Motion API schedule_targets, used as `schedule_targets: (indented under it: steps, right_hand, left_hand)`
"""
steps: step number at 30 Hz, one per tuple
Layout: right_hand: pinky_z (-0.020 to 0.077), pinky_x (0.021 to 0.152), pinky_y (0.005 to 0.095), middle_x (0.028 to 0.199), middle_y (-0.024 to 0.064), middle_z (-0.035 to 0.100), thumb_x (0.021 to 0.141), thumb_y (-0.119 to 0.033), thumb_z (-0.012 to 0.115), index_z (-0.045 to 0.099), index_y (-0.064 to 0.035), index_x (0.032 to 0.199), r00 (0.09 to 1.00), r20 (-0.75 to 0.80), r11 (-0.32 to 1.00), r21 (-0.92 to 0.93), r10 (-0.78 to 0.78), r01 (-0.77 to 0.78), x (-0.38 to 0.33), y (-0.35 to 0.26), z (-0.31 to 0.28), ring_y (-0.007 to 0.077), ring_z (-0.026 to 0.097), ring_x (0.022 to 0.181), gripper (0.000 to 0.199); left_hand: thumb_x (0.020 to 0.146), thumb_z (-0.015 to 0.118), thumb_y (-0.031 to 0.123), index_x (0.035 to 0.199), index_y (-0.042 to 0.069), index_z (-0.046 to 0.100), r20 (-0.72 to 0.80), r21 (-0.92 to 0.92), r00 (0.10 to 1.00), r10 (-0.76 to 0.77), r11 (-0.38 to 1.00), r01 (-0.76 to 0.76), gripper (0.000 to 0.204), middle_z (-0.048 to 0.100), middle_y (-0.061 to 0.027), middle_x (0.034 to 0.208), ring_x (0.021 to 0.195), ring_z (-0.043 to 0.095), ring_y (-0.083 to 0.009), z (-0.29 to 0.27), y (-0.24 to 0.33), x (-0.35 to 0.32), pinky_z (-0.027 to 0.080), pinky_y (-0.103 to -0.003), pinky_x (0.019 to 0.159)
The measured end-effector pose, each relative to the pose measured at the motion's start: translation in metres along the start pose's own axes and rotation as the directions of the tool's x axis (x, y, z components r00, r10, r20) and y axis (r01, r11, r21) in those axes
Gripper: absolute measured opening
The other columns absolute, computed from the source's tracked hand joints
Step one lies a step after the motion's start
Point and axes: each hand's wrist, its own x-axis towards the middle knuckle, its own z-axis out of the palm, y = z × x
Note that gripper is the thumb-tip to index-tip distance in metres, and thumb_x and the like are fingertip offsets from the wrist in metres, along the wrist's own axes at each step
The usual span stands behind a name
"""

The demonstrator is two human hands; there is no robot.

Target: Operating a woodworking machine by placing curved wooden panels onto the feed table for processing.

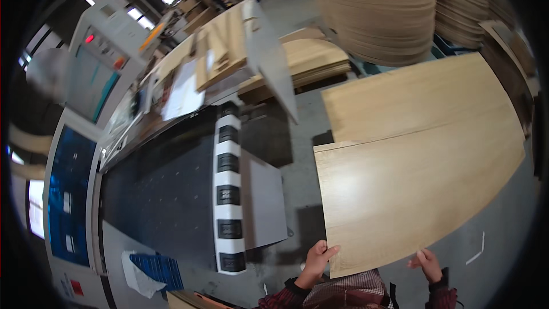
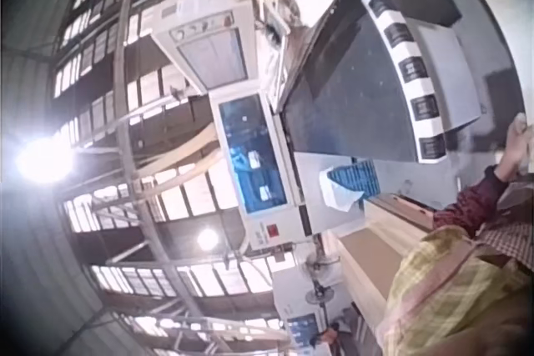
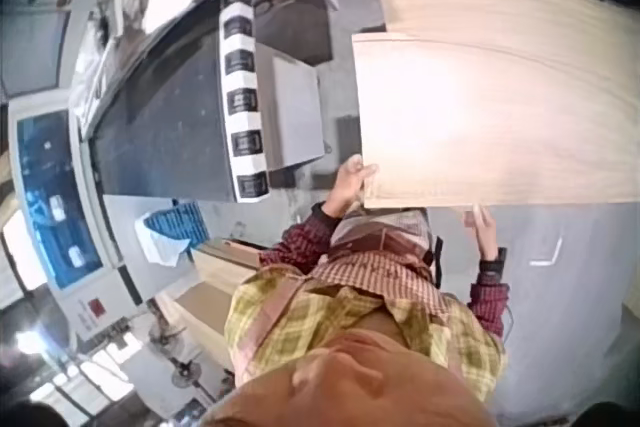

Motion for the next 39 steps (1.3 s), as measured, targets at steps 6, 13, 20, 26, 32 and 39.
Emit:
schedule_targets:
  steps: [6,13,20,26,32,39]
  right_hand:
    - [0.0366,0.071,0.0389,0.093,0.015,0.046,0.054,0.002,0.068,0.045,-0.0018,0.098,0.751,-0.11,0.393,-0.895,-0.652,0.211,-0.052,-0.08,0.084,0.0326,0.045,0.085,0.05]
    - [0.0324,0.09,0.043,0.115,0.0208,0.041,0.053,-0.005,0.068,0.043,0.0,0.111,0.519,0.058,0.107,-0.953,-0.853,0.282,-0.05,-0.082,0.215,0.0379,0.041,0.105,0.063]
    - [0.0319,0.089,0.0499,0.114,0.0213,0.04,0.042,-0.035,0.078,0.043,-0.0018,0.109,0.473,0.457,-0.168,-0.829,-0.753,0.533,-0.069,-0.103,0.351,0.0407,0.039,0.108,0.083]
    - [0.0223,0.098,0.0501,0.131,0.0193,0.03,0.053,-0.048,0.068,0.03,-0.0021,0.128,0.534,0.563,-0.144,-0.761,-0.631,0.632,-0.085,-0.131,0.439,0.0394,0.025,0.122,0.096]
    - [0.0229,0.098,0.0501,0.13,0.0228,0.029,0.054,-0.049,0.066,0.03,-0.0008,0.127,0.497,0.62,-0.157,-0.707,-0.607,0.69,-0.095,-0.136,0.51,0.04,0.026,0.121,0.095]
    - [0.0237,0.096,0.0498,0.131,0.0235,0.028,0.057,-0.055,0.061,0.034,-0.0015,0.126,0.443,0.641,-0.214,-0.688,-0.627,0.693,-0.117,-0.149,0.6,0.04,0.028,0.12,0.091]
  left_hand:
    - [0.078,0.059,0.002,0.079,0.0,0.051,-0.128,-0.094,0.981,0.148,0.982,-0.161,0.008,0.059,-0.006,0.076,0.067,0.055,-0.0081,-0.094,0.067,-0.079,0.045,-0.02,0.059]
    - [0.078,0.058,0.003,0.083,-0.001,0.053,-0.226,-0.096,0.933,0.282,0.946,-0.309,0.009,0.059,-0.0052,0.075,0.066,0.055,-0.0083,-0.24,0.134,-0.17,0.044,-0.021,0.061]
    - [0.081,0.053,0.017,0.092,0.003,0.055,-0.226,0.197,0.845,0.485,0.872,-0.448,0.018,0.058,-0.0044,0.085,0.078,0.054,-0.0125,-0.386,0.172,-0.237,0.045,-0.026,0.071]
    - [0.077,0.054,0.008,0.079,0.004,0.056,-0.417,0.071,0.779,0.468,0.871,-0.485,0.005,0.054,0.0018,0.068,0.059,0.051,-0.0063,-0.443,0.217,-0.272,0.042,-0.019,0.053]
    - [0.076,0.053,0.008,0.075,0.005,0.055,-0.423,0.144,0.76,0.494,0.864,-0.482,0.004,0.052,0.003,0.066,0.057,0.049,-0.005,-0.509,0.239,-0.302,0.039,-0.018,0.051]
    - [0.075,0.054,0.011,0.073,0.006,0.052,-0.392,0.153,0.725,0.566,0.818,-0.555,0.006,0.05,0.0034,0.067,0.059,0.046,-0.0045,-0.584,0.276,-0.342,0.038,-0.018,0.055]
